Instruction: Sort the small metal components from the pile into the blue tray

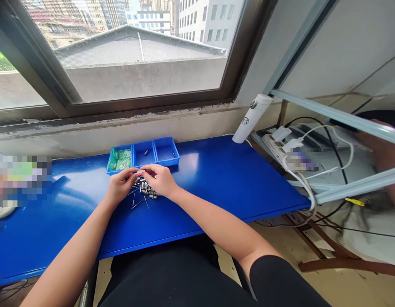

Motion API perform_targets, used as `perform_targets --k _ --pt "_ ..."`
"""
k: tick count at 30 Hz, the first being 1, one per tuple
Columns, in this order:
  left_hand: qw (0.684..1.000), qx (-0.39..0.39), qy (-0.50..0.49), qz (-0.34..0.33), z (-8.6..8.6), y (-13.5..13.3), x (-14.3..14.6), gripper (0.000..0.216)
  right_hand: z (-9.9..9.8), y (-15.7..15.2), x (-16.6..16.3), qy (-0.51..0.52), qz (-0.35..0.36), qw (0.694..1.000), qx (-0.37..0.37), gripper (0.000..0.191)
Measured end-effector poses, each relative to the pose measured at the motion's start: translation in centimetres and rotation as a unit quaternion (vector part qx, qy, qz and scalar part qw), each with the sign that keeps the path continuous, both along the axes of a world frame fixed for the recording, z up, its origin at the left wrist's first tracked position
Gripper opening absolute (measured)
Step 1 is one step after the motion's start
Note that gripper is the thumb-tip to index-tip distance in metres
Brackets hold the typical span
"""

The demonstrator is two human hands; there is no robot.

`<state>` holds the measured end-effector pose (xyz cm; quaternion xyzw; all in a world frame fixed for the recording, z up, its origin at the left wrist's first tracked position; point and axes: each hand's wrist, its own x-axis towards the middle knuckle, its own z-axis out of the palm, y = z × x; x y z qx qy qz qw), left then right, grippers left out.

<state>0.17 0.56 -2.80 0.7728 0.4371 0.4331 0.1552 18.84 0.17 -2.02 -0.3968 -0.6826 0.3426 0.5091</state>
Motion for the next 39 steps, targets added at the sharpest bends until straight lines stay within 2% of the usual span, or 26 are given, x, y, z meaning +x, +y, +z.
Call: perform_targets --k 5,13,17,24,32,39 --pt "1.0 -0.007 0.003 0.0 0.09 -0.06 0.06 0.029 0.03 0.02 0.03 -0.005 0.002 1.0 0.008 0.021" --pt "0.999 -0.003 -0.043 -0.005 -0.04 -0.13 0.33 0.028 0.22 -0.1 0.04 0.012 0.002 0.999 -0.039 0.02" --pt "0.999 0.003 -0.032 -0.012 0.06 -0.1 0.33 0.022 0.15 -0.06 0.08 0.003 0.004 1.0 -0.026 0.021" --pt "1.0 -0.015 -0.012 -0.017 -0.01 0.09 0.07 0.023 -0.07 0.07 0.05 -0.009 0.001 1.0 0.011 0.021" --pt "0.999 -0.013 -0.042 -0.013 -0.02 -0.07 0.33 0.027 0.37 -0.14 0.08 0.015 0.006 0.999 -0.052 0.021" --pt "1.0 -0.002 -0.003 -0.005 0.35 -0.07 0.29 0.023 0.01 -0.01 0.11 -0.007 0.008 1.0 -0.016 0.022"
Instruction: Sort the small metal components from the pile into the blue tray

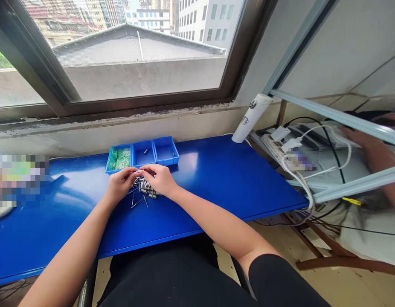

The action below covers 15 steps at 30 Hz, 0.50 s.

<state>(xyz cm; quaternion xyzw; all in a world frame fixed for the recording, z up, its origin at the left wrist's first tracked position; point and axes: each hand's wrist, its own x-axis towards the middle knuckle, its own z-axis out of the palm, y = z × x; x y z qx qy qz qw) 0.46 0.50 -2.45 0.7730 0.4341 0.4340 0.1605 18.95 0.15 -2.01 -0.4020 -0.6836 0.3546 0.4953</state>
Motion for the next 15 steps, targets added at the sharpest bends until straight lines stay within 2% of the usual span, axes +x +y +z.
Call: perform_targets --k 4,11,15 --pt "1.0 -0.009 0.009 -0.006 0.08 -0.06 0.03 0.027 0.0 0.0 -0.08 -0.009 -0.001 1.0 0.01 0.022" --pt "0.999 -0.028 -0.017 -0.007 0.01 -0.28 0.17 0.026 0.11 -0.07 -0.15 0.032 0.01 0.997 -0.065 0.023" --pt "1.0 -0.021 -0.019 -0.01 0.02 -0.26 0.15 0.023 -0.04 -0.02 -0.13 0.033 0.008 0.997 -0.075 0.022"
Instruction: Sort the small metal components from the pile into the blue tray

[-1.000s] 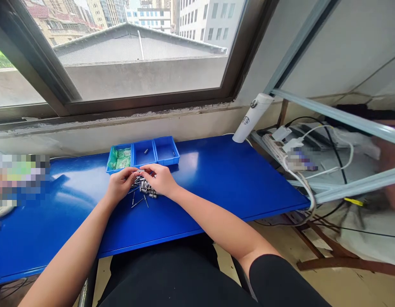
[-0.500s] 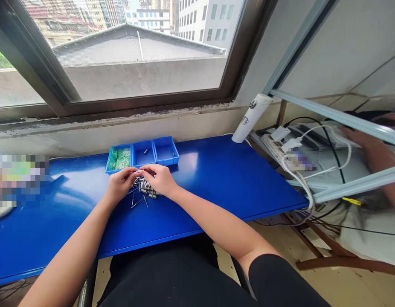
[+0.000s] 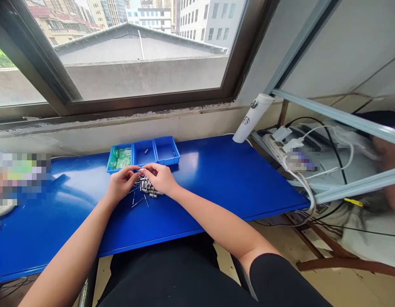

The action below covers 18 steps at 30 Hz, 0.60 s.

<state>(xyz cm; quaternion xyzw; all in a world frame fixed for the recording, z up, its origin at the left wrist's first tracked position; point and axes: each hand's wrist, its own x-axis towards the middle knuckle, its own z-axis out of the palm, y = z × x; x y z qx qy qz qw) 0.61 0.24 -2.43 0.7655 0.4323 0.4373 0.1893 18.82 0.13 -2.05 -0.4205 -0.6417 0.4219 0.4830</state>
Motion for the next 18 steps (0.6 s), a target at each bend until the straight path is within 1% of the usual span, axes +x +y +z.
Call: perform_targets --k 3,7,11,14,18 --pt "1.0 0.005 0.012 0.0 0.09 0.1 -0.07 0.022 0.07 -0.03 0.07 -0.029 -0.005 0.999 0.032 0.022" --pt "1.0 0.009 0.019 -0.002 0.18 0.22 -0.16 0.027 0.25 -0.09 0.09 -0.053 -0.009 0.995 0.08 0.021" --pt "1.0 0.0 0.024 0.006 0.18 0.22 -0.2 0.032 0.23 -0.19 -0.02 -0.066 -0.002 0.995 0.077 0.02" --pt "1.0 0.003 0.003 0.006 0.06 0.15 -0.08 0.027 0.14 -0.19 -0.04 -0.072 -0.007 0.995 0.072 0.02" --pt "1.0 0.0 -0.026 -0.016 -0.19 0.09 0.18 0.026 0.14 0.0 0.13 -0.067 -0.015 0.996 0.057 0.02"
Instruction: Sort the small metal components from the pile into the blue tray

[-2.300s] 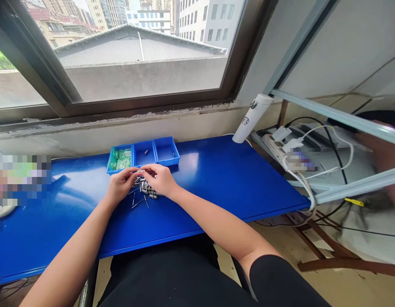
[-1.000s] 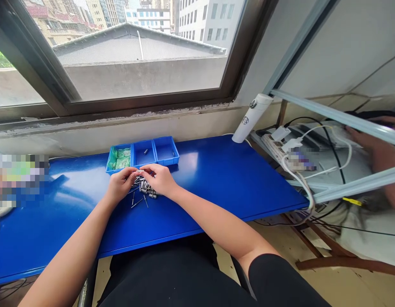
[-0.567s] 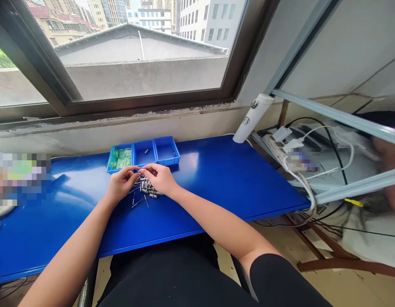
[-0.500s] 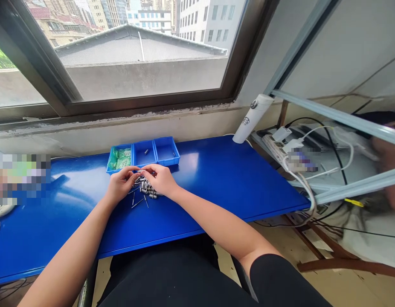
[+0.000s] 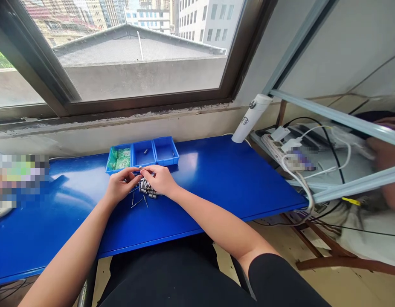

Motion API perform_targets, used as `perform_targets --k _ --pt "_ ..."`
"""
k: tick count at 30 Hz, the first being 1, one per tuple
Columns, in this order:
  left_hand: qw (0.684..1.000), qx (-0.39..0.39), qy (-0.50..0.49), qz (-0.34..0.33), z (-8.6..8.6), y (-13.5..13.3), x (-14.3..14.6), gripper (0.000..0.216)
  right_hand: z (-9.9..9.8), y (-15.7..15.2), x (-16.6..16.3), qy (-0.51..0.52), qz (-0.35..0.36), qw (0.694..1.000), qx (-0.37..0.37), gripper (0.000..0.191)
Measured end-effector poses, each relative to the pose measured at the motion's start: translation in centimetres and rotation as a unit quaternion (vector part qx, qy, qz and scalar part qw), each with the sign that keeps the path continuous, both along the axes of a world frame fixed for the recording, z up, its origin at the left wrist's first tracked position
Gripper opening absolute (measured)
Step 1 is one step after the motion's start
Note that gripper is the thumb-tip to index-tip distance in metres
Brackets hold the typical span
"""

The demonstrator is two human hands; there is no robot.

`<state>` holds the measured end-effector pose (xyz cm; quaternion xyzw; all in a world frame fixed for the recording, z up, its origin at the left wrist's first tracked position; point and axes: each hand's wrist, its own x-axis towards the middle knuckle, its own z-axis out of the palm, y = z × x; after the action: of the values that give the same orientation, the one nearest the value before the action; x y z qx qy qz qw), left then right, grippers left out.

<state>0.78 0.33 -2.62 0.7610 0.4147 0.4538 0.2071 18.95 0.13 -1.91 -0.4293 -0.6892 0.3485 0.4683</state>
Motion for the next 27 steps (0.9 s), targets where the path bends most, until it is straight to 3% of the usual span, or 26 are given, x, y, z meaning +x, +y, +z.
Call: perform_targets --k 6,19,27 --pt "1.0 -0.014 0.002 -0.01 -0.09 0.04 -0.03 0.024 0.17 -0.13 -0.02 -0.007 0.025 0.999 -0.034 0.023" --pt "0.998 0.026 0.056 0.009 -0.05 0.37 -0.39 0.025 0.0 -0.08 0.0 0.042 -0.004 0.999 -0.025 0.025" --pt "0.997 -0.003 0.077 -0.002 -0.13 0.46 -0.6 0.033 0.1 -0.19 -0.24 0.06 0.019 0.997 -0.039 0.025"
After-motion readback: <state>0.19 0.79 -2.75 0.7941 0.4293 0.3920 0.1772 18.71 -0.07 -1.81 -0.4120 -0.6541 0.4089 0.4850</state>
